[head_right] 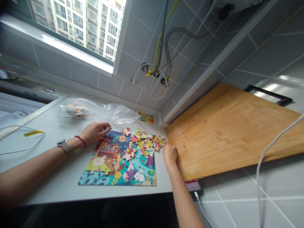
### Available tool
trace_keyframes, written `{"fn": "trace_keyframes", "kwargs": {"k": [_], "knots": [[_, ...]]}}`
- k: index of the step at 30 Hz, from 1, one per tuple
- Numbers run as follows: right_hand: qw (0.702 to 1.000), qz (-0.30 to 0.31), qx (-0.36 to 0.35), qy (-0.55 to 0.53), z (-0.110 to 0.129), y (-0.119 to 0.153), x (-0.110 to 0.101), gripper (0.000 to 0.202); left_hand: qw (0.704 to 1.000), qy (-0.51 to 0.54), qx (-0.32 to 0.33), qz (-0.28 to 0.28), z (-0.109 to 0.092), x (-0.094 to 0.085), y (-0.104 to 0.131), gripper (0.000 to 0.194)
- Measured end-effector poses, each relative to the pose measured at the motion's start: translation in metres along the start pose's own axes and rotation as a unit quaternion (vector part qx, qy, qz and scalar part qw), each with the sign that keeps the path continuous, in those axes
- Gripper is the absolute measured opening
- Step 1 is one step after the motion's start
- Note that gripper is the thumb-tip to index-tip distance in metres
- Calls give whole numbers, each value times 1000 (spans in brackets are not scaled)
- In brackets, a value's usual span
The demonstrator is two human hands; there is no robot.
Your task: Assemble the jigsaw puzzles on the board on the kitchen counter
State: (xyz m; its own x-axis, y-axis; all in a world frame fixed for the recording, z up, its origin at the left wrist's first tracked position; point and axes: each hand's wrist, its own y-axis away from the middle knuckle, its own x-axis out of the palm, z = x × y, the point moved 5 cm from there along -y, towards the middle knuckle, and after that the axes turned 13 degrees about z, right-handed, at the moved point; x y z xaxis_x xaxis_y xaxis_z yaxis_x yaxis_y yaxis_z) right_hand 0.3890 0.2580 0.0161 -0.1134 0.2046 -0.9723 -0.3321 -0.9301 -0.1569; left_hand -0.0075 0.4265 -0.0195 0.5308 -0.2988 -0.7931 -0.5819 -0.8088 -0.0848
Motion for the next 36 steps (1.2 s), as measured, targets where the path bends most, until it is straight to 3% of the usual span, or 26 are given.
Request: {"fn": "trace_keyframes", "kwargs": {"k": [6, 9, 11, 12, 15, 18, 24, 36], "knots": [[995, -57, -36, -75, 13, -10, -28, 36, 1000, -12, 14, 0, -2, 0, -1, 42], [985, -61, -87, -135, 46, 2, -30, 36, 1000, -18, 14, -1, -2, 0, -1, 39], [974, -46, -130, -178, 79, 25, -23, 30, 1000, -20, 13, -2, -3, 0, -1, 37], [965, -26, -162, -202, 99, 41, -17, 26, 1000, -20, 13, -1, -3, -1, -1, 37], [889, 81, -307, -330, 158, 93, 5, 24, 1000, -19, 20, 2, -5, 0, 0, 37], [845, 136, -336, -393, 190, 129, 23, 29, 999, -18, 33, 2, -8, 1, 1, 37], [827, 146, -346, -419, 195, 140, 40, 34, 999, -16, 32, 7, -8, 3, 1, 34], [838, 124, -377, -376, 202, 146, 37, 29, 999, -9, 38, 9, -7, 5, 0, 32]]}}
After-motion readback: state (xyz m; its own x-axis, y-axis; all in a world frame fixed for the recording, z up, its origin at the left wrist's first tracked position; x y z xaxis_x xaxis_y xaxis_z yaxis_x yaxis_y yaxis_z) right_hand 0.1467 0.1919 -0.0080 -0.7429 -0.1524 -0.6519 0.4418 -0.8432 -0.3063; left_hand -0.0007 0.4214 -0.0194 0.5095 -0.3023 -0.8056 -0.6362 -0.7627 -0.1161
